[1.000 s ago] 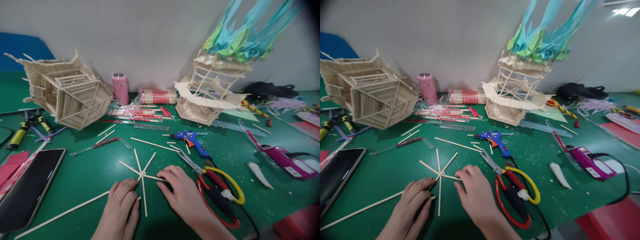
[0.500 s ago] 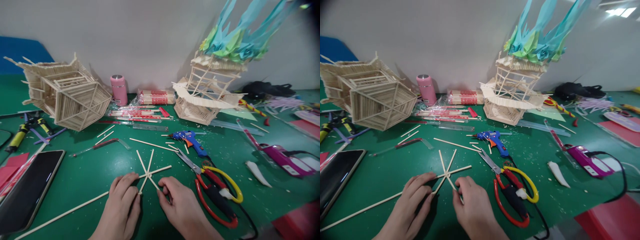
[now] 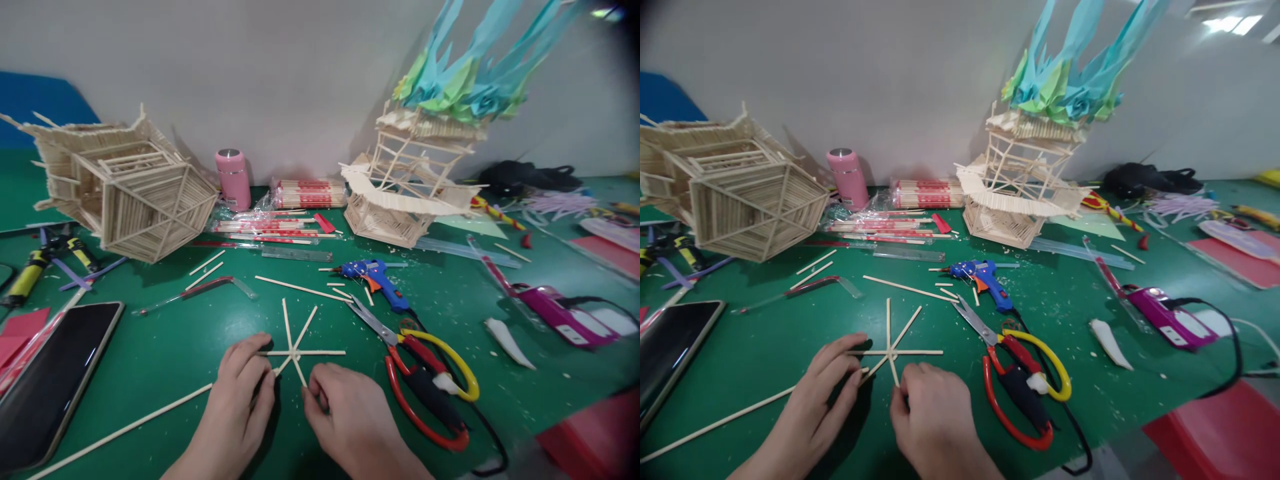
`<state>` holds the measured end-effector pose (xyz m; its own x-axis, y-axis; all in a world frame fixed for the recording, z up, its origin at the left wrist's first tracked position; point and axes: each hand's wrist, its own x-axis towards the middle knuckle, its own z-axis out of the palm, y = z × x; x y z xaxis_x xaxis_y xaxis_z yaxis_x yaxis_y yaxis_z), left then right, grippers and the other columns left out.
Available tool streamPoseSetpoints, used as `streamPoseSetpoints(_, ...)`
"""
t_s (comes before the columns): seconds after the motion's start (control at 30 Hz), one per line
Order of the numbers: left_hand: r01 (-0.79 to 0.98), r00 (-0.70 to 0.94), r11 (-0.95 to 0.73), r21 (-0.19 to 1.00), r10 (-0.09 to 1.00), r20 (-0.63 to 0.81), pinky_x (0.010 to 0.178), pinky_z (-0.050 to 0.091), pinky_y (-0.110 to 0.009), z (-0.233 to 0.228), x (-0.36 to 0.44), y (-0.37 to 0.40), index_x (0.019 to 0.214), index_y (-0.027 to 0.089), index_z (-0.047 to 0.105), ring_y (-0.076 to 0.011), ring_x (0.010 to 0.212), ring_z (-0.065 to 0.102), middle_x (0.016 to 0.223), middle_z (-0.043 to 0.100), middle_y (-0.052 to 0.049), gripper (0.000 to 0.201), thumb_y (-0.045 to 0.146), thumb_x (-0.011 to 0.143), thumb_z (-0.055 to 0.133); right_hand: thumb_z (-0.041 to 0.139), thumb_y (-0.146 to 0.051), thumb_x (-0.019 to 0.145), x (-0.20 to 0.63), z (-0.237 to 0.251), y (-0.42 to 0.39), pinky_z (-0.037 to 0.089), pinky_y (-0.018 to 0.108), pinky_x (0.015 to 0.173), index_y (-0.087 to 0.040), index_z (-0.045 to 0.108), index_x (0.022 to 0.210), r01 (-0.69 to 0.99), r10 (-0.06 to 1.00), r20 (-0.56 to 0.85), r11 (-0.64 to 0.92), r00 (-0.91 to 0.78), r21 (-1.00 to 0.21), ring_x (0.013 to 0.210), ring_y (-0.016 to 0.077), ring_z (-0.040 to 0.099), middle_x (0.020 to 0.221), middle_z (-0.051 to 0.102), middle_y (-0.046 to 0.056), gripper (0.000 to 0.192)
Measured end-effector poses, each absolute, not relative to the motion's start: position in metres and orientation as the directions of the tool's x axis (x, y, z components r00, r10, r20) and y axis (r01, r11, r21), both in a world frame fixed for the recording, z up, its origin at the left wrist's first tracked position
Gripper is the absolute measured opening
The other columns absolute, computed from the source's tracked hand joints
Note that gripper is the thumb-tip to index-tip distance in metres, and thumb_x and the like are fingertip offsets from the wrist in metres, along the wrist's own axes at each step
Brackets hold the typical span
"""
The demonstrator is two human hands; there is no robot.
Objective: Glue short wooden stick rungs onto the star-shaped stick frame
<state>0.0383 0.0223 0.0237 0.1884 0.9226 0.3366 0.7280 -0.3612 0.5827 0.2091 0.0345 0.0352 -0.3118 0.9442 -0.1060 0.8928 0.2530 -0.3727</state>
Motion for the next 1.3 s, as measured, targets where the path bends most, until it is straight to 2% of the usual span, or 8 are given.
streamPoseSetpoints(0.1, 0.700, 0.112, -0.284, 0.655, 0.950, 0.292, 0.079, 0.050, -0.036, 0.028, 0.034, 0.026, 0.078, 0.020, 0.054, -0.0221, 0.101, 0.057, 0.107, 0.059, -0.011, 0.014, 0.022, 0.085, 0.041, 0.051, -0.020, 0.074, 0.195, 0.036, 0.034, 0.023, 0.028, 0.046, -0.021, 0.052, 0.058, 0.876, 0.934, -0.103, 0.279, -0.343, -0.392, 0.050, 0.0172, 0.057, 0.055, 0.060, 0.000, 0.016)
streamPoseSetpoints(0.2, 0.628, 0.063, -0.219, 0.747, 0.971, 0.232, 0.072, 0.052, -0.031, 0.030, 0.031, 0.033, 0.072, 0.020, 0.052, -0.0209, 0.097, 0.059, 0.100, 0.062, -0.010, 0.018, 0.024, 0.086, 0.040, 0.050, -0.021, 0.077, 0.181, 0.036, 0.030, 0.029, 0.027, 0.049, -0.022, 0.058, 0.068, 0.825, 0.903, -0.090, 0.340, -0.421, -0.451, 0.056, 0.0161, 0.060, 0.063, 0.065, -0.001, 0.012)
streamPoseSetpoints(0.37, 0.589, 0.051, -0.201, 0.783, 0.976, 0.212, 0.071, 0.052, -0.031, 0.029, 0.027, 0.035, 0.072, 0.020, 0.050, -0.0199, 0.096, 0.059, 0.099, 0.062, -0.010, 0.020, 0.022, 0.087, 0.037, 0.048, -0.019, 0.081, 0.187, 0.038, 0.035, 0.037, 0.022, 0.057, -0.022, 0.059, 0.074, 0.686, 0.882, 0.056, 0.401, -0.467, -0.607, 0.063, 0.0129, 0.057, 0.069, 0.063, -0.002, 0.013)
streamPoseSetpoints(0.5, 0.622, 0.170, -0.352, 0.700, 0.933, 0.317, 0.084, 0.047, -0.035, 0.027, 0.037, 0.019, 0.082, 0.020, 0.051, -0.0197, 0.102, 0.055, 0.107, 0.058, -0.011, 0.012, 0.015, 0.085, 0.040, 0.045, -0.018, 0.085, 0.204, 0.039, 0.056, 0.039, 0.025, 0.069, -0.020, 0.060, 0.086, 0.736, 0.927, 0.068, 0.337, -0.370, -0.587, 0.079, 0.0158, 0.055, 0.083, 0.061, 0.002, 0.015)
streamPoseSetpoints(0.63, 0.638, 0.350, -0.557, 0.531, 0.824, 0.444, 0.094, 0.041, -0.040, 0.010, 0.054, 0.003, 0.085, 0.018, 0.054, -0.0203, 0.107, 0.052, 0.105, 0.061, -0.012, 0.024, 0.005, 0.080, 0.035, 0.050, -0.019, 0.083, 0.202, 0.036, 0.067, 0.038, 0.024, 0.065, -0.021, 0.061, 0.075, 0.760, 0.925, 0.018, 0.324, -0.381, -0.564, 0.075, 0.0148, 0.053, 0.076, 0.059, 0.000, 0.014)
streamPoseSetpoints(0.73, 0.655, 0.364, -0.607, 0.450, 0.776, 0.515, 0.095, 0.042, -0.039, -0.007, 0.059, 0.000, 0.083, 0.017, 0.055, -0.0213, 0.111, 0.050, 0.105, 0.062, -0.011, 0.026, 0.005, 0.077, 0.033, 0.054, -0.018, 0.081, 0.195, 0.034, 0.066, 0.036, 0.023, 0.061, -0.021, 0.060, 0.070, 0.783, 0.932, -0.019, 0.294, -0.363, -0.548, 0.071, 0.0145, 0.053, 0.072, 0.059, -0.001, 0.013)
streamPoseSetpoints(1.1, 0.661, 0.371, -0.614, 0.431, 0.767, 0.523, 0.088, 0.049, -0.034, -0.014, 0.053, 0.002, 0.086, 0.017, 0.055, -0.0206, 0.106, 0.055, 0.100, 0.064, -0.010, 0.025, 0.009, 0.078, 0.033, 0.046, -0.015, 0.081, 0.193, 0.027, 0.067, 0.032, 0.025, 0.056, -0.019, 0.049, 0.063, 0.797, 0.950, -0.010, 0.257, -0.313, -0.546, 0.063, 0.0148, 0.049, 0.065, 0.053, 0.000, 0.018)
streamPoseSetpoints(1.3, 0.650, 0.409, -0.625, 0.433, 0.767, 0.494, 0.088, 0.049, -0.033, -0.008, 0.049, 0.004, 0.086, 0.017, 0.055, -0.0207, 0.106, 0.055, 0.098, 0.064, -0.010, 0.025, 0.009, 0.079, 0.032, 0.037, -0.024, 0.085, 0.206, 0.031, 0.072, 0.030, 0.023, 0.048, -0.022, 0.041, 0.064, 0.739, 0.977, 0.081, 0.202, -0.196, -0.642, 0.050, 0.0123, 0.043, 0.056, 0.044, -0.004, 0.021)
